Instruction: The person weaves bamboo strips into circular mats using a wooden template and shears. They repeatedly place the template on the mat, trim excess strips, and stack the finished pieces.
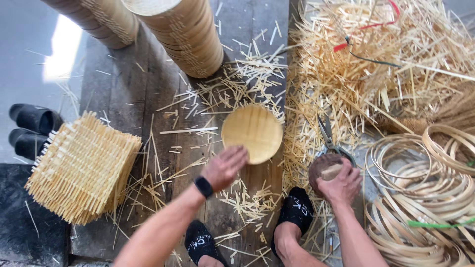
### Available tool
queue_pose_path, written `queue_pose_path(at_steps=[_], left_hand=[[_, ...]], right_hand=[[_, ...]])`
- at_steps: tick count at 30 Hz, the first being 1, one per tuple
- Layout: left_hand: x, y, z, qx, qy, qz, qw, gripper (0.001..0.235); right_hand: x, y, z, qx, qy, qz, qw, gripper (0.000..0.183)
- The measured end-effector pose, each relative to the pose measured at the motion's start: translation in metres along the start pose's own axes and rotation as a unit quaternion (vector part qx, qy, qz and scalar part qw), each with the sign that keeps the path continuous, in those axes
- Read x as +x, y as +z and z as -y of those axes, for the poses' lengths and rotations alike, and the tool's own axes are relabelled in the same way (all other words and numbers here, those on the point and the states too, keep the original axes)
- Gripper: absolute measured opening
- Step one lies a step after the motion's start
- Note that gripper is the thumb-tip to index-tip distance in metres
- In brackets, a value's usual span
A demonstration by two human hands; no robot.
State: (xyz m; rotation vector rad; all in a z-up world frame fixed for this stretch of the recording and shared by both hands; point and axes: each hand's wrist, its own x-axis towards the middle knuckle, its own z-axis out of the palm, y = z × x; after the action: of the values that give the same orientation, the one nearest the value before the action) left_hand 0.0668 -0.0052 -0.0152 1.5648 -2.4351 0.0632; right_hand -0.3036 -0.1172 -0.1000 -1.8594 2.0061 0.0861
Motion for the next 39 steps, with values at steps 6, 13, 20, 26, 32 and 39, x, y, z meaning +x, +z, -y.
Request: queue_pose_path(at_steps=[6, 13, 20, 26, 32, 39], left_hand=[[0.11, -0.136, 0.175, 0.085, -0.104, -0.131, 0.982, 0.024], [0.152, -0.191, 0.252, 0.127, -0.196, -0.17, 0.957, 0.013], [0.151, -0.18, 0.263, 0.052, -0.21, -0.145, 0.966, 0.022], [0.152, -0.188, 0.252, 0.088, -0.228, -0.087, 0.966, 0.007], [0.156, -0.17, 0.245, 0.227, -0.189, -0.173, 0.94, 0.041], [0.097, -0.032, 0.008, -0.348, -0.464, 0.108, 0.807, 0.074]], right_hand=[[0.002, 0.002, -0.001, -0.022, 0.002, 0.008, 1.0, 0.107], [0.006, 0.005, -0.004, -0.039, 0.015, 0.043, 0.998, 0.111], [0.008, 0.01, -0.009, -0.049, 0.012, 0.039, 0.998, 0.112], [0.008, 0.011, -0.008, -0.047, 0.015, 0.041, 0.998, 0.114], [0.011, -0.009, 0.001, 0.038, -0.002, 0.001, 0.999, 0.123], [-0.011, -0.036, 0.049, 0.655, 0.026, 0.27, 0.705, 0.094]])
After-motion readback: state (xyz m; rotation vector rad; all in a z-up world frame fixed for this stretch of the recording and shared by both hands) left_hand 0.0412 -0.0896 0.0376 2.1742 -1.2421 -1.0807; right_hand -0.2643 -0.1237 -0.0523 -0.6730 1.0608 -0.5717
